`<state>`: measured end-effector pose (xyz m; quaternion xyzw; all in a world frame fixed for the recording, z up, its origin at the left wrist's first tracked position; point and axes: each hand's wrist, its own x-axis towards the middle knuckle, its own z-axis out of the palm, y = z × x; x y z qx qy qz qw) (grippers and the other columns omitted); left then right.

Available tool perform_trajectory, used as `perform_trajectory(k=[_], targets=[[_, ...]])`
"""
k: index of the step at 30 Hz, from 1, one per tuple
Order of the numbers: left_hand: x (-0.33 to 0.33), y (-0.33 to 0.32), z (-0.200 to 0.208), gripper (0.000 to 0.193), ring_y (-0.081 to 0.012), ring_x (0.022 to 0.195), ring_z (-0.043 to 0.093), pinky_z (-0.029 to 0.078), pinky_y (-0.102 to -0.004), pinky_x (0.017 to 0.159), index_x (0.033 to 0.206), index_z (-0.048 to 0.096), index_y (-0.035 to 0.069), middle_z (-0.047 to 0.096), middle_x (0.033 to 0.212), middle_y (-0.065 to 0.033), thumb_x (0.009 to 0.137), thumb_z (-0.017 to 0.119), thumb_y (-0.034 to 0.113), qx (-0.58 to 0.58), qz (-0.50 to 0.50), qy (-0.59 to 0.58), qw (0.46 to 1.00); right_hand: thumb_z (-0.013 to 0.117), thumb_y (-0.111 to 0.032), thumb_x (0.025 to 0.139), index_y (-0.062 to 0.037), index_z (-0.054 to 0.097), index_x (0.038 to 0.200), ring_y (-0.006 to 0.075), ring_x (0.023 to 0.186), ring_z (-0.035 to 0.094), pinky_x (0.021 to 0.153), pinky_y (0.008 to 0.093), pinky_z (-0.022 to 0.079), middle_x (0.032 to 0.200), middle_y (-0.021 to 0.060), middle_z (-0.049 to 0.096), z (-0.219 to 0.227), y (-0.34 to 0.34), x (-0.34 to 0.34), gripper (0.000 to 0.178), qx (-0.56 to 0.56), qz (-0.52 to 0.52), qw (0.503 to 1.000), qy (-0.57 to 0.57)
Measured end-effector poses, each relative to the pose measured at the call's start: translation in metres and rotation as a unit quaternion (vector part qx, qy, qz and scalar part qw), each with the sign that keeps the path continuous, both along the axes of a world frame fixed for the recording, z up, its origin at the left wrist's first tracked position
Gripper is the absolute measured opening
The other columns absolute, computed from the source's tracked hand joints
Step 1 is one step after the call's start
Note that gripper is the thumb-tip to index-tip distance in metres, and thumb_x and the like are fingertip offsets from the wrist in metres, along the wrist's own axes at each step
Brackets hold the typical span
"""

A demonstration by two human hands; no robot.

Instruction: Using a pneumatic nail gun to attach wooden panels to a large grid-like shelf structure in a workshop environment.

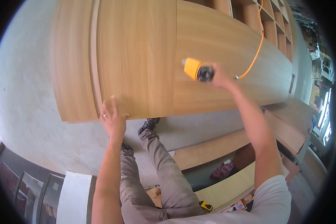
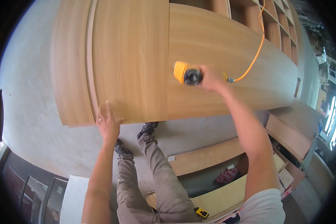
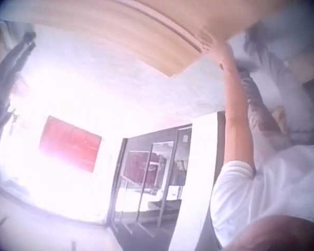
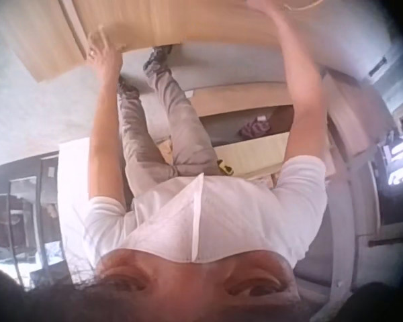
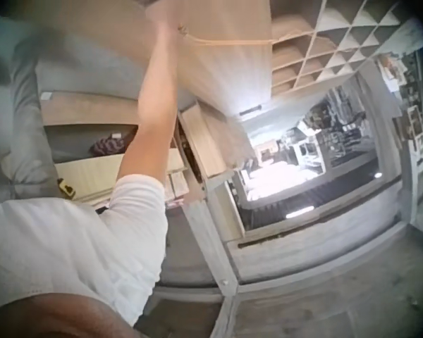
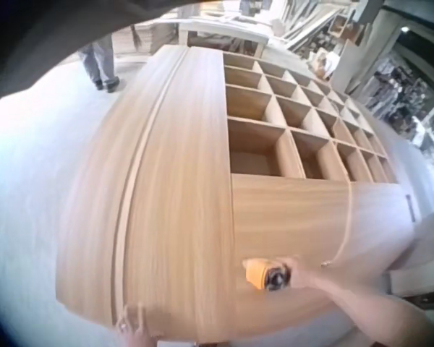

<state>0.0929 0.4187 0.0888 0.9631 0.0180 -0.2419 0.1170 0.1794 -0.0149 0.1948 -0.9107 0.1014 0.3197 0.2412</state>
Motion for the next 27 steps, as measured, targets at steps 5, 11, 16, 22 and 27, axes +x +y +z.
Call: perform_trajectory(k=[5, 11, 16, 22, 27], targets=[[0.099, -0.089, 0.016, 0.113, -0.05, 0.15, -0.001, 0.022, -0.0721, 0.113, 0.158, 0.017, 0.039, -0.004, 0.168, -0.0052, 0.069, 0.087, 0.041, 0.047, -0.256, 0.111, 0.959, 0.081, -0.031, 0.074, -0.0115, 0.069, 0.115, 0.0298, 0.104, 0.068, 0.089, 0.0384, 0.053, 0.109, 0.0123, 0.073, -0.036, -0.018, 0.073, 0.047, -0.017, -0.03, 0.992, -0.118], [0.175, -0.172, 0.019, 0.114, -0.058, 0.146, -0.003, 0.026, -0.0776, 0.109, 0.158, 0.01, 0.042, -0.007, 0.168, 0.0019, 0.071, 0.085, 0.044, 0.055, -0.288, 0.142, 0.945, 0.082, -0.043, 0.074, -0.0108, 0.069, 0.114, 0.0276, 0.102, 0.068, 0.088, 0.0372, 0.053, 0.109, 0.0097, 0.073, -0.05, -0.013, 0.124, 0.053, -0.002, -0.005, 0.997, -0.076], [0.179, -0.181, 0.017, 0.116, -0.0593, 0.145, -0.005, 0.03, -0.0768, 0.108, 0.158, 0.003, 0.044, -0.011, 0.167, 0.0027, 0.074, 0.083, 0.044, 0.074, -0.3, 0.162, 0.937, 0.083, -0.043, 0.074, -0.0106, 0.069, 0.115, 0.0268, 0.101, 0.068, 0.088, 0.0373, 0.054, 0.109, 0.0093, 0.074, -0.038, -0.015, 0.139, 0.054, 0.025, -0.001, 0.998, -0.051], [0.184, -0.184, 0.022, 0.117, -0.0616, 0.144, -0.005, 0.031, -0.0765, 0.108, 0.158, 0.003, 0.043, -0.012, 0.167, 0.002, 0.074, 0.084, 0.042, 0.08, -0.297, 0.189, 0.932, 0.083, -0.04, 0.073, -0.0093, 0.068, 0.117, 0.0268, 0.101, 0.068, 0.089, 0.0362, 0.053, 0.108, 0.0106, 0.073, -0.038, -0.014, 0.145, 0.056, -0.03, 0.023, 0.999, -0.028], [0.184, -0.181, 0.018, 0.117, -0.0627, 0.143, -0.004, 0.033, -0.0758, 0.107, 0.158, 0.002, 0.043, -0.012, 0.167, 0.001, 0.074, 0.084, 0.044, 0.08, -0.301, 0.178, 0.934, 0.083, -0.025, 0.077, -0.0041, 0.066, 0.117, 0.0216, 0.1, 0.067, 0.092, 0.0339, 0.052, 0.11, 0.0088, 0.072, -0.042, -0.015, 0.147, 0.048, 0.034, -0.009, 0.999, -0.021]])
